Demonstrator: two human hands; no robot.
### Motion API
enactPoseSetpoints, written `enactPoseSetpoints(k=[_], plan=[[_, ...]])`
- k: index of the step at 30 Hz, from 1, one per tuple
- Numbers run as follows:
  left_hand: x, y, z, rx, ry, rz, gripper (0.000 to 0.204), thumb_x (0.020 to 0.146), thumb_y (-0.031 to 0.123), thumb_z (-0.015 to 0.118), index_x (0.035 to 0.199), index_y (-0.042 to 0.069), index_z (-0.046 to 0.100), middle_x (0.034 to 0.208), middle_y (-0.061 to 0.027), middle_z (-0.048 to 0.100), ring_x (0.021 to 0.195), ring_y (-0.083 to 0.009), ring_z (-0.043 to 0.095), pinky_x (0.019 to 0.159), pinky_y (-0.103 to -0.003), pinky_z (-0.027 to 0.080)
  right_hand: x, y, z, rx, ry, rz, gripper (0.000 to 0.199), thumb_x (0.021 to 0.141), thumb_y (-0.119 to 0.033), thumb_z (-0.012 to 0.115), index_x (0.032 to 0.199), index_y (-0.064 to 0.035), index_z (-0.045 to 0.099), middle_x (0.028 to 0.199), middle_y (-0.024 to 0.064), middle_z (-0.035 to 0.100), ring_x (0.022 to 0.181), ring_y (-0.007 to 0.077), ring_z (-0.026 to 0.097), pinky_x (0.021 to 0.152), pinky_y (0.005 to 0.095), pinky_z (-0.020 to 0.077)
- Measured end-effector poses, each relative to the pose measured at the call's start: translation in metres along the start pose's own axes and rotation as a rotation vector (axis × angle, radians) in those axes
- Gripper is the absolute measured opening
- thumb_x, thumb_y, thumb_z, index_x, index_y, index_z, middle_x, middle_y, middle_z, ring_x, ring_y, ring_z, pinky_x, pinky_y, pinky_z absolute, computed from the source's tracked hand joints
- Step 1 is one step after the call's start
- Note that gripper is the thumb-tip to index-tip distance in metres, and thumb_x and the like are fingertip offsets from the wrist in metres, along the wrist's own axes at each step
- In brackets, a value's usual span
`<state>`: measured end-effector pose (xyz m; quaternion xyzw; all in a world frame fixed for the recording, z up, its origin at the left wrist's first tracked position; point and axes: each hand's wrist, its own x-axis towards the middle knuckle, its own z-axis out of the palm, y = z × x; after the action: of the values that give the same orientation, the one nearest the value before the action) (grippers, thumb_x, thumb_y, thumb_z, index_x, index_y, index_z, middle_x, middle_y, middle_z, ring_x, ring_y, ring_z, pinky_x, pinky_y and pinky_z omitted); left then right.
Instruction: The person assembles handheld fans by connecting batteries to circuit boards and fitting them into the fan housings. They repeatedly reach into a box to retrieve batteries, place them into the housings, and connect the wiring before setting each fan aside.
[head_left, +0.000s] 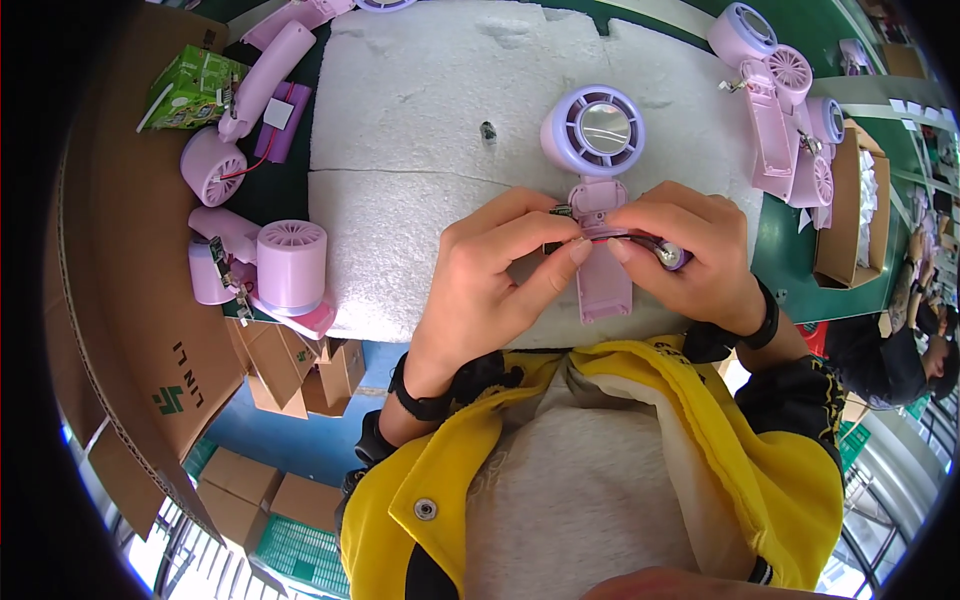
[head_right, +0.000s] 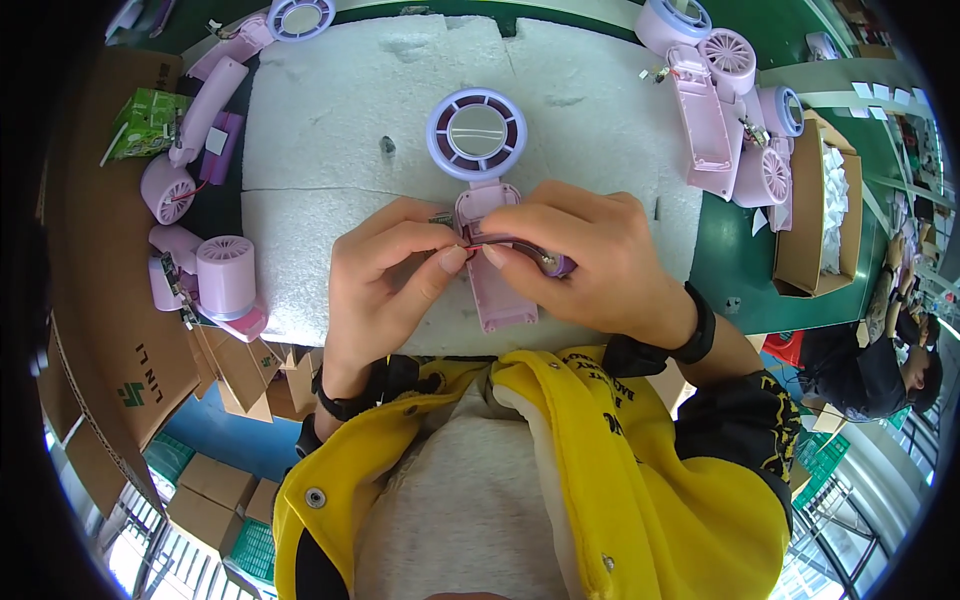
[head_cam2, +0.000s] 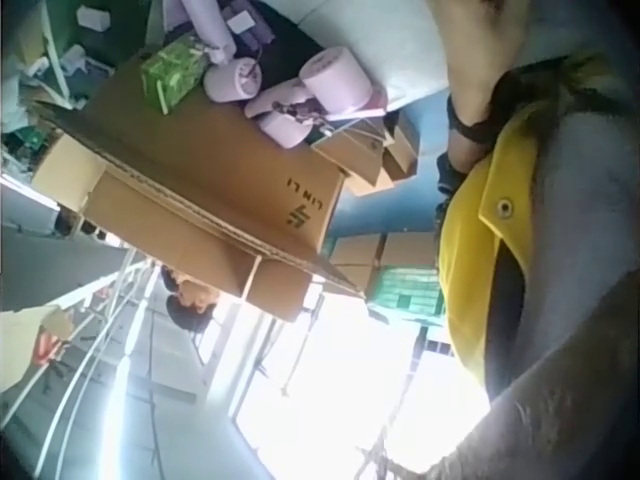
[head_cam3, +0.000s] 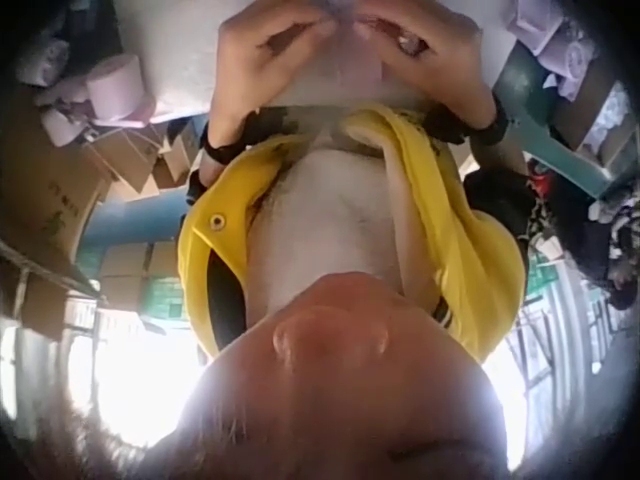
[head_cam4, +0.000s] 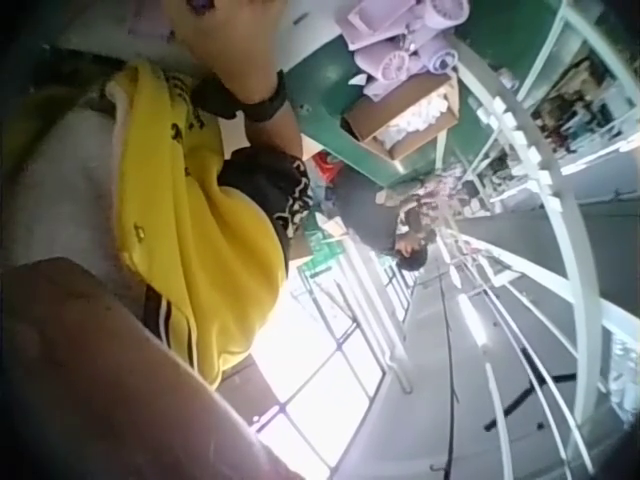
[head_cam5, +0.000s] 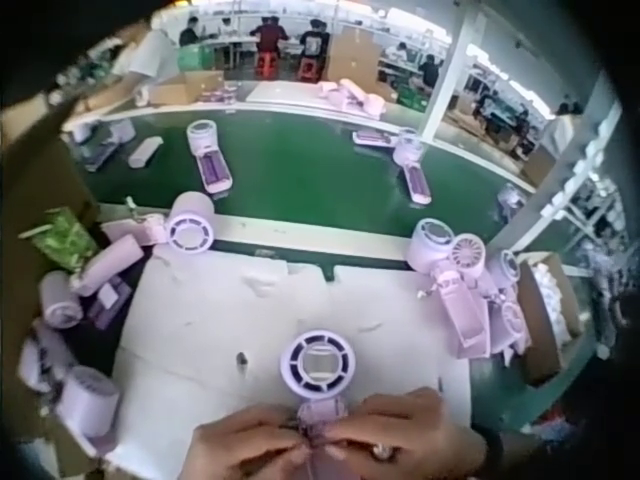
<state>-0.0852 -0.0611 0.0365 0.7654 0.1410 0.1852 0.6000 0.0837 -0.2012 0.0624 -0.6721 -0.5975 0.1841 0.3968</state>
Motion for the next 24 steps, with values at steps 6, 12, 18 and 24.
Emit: enactPoseSetpoints(k=[6,12,18,24], plan=[[-0.0018,-0.0046,0.0039,-0.079,0.027,-0.015,0.008,0.086,0.002,0.070,0.093,-0.002,0.068,0.089,-0.0114,0.065,0.074,-0.0192,0.064,0.064,-0.028,0.051,0.0027,0.0014,0.0010,-0.264,0.021,-0.237,0.019,0.071,-0.006,0.080,0.087,-0.0063,0.071,0.083,0.0047,0.063,0.056,0.0143,0.059,0.046,0.0258,0.0444],[-0.0036,-0.0068,0.0064,-0.158,0.081,-0.072,0.009,0.085,0.005,0.072,0.092,-0.001,0.069,0.085,-0.0130,0.066,0.070,-0.0242,0.065,0.061,-0.030,0.050,-0.0002,0.0041,0.0056,-0.238,-0.021,-0.199,0.020,0.069,-0.006,0.080,0.087,-0.0072,0.071,0.085,0.0038,0.062,0.056,0.0145,0.059,0.046,0.0264,0.0452],[-0.0041,-0.0076,-0.0007,-0.181,-0.034,-0.089,0.008,0.091,-0.003,0.064,0.098,-0.005,0.067,0.097,-0.0121,0.062,0.081,-0.0162,0.065,0.069,-0.026,0.054,-0.0005,0.0065,0.0094,-0.214,0.052,-0.205,0.020,0.068,-0.006,0.080,0.085,-0.0076,0.071,0.084,0.0037,0.062,0.057,0.0140,0.060,0.046,0.0260,0.0449],[-0.0018,-0.0074,0.0043,-0.252,0.052,-0.103,0.011,0.085,0.005,0.073,0.093,-0.001,0.069,0.087,-0.0120,0.066,0.073,-0.0223,0.064,0.064,-0.029,0.050,0.0008,0.0030,0.0062,-0.219,0.049,-0.186,0.021,0.066,-0.007,0.081,0.085,-0.0081,0.071,0.084,0.0037,0.062,0.056,0.0138,0.059,0.045,0.0253,0.0443]])
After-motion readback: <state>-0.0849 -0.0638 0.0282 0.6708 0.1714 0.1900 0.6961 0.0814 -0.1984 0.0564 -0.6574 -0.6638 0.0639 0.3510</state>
